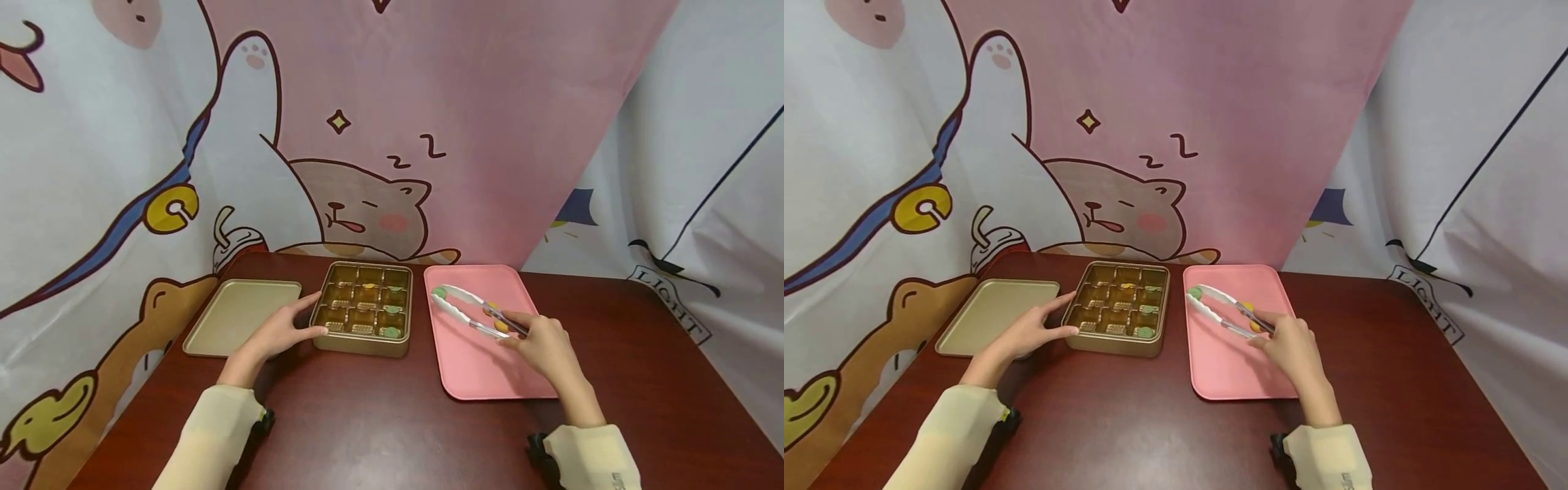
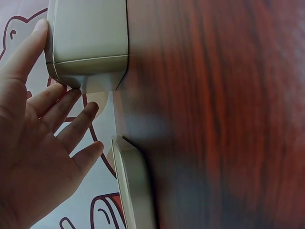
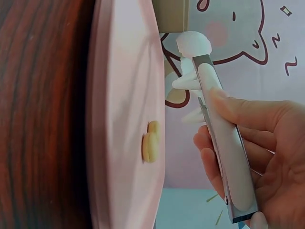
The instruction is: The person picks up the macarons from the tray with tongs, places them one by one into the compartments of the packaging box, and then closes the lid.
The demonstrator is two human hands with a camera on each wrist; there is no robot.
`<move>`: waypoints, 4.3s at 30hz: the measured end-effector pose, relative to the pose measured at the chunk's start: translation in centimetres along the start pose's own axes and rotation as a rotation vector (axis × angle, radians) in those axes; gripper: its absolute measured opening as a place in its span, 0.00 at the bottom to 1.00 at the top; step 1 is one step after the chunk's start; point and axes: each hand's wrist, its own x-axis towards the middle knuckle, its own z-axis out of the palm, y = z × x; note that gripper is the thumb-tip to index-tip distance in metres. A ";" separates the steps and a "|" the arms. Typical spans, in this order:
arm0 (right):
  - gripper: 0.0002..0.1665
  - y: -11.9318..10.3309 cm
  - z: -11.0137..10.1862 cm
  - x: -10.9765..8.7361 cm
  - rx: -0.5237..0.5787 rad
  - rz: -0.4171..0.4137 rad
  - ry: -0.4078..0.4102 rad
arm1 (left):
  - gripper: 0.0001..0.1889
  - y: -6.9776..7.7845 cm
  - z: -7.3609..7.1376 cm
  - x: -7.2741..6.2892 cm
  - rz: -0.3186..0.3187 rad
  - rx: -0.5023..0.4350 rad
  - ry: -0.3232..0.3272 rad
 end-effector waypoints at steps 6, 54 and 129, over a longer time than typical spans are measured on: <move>0.32 -0.8 0.1 0.1 0.029 -0.019 0.010 | 0.45 0.0 0.2 0.0 0.005 -0.023 0.003; 0.33 -8.7 3.4 2.0 0.150 -0.096 -0.128 | 0.44 -0.1 0.1 -0.3 -0.002 -0.009 -0.004; 0.36 5.5 -2.3 -4.6 -0.105 0.228 -0.057 | 0.45 -0.1 0.3 -0.3 -0.006 -0.032 0.000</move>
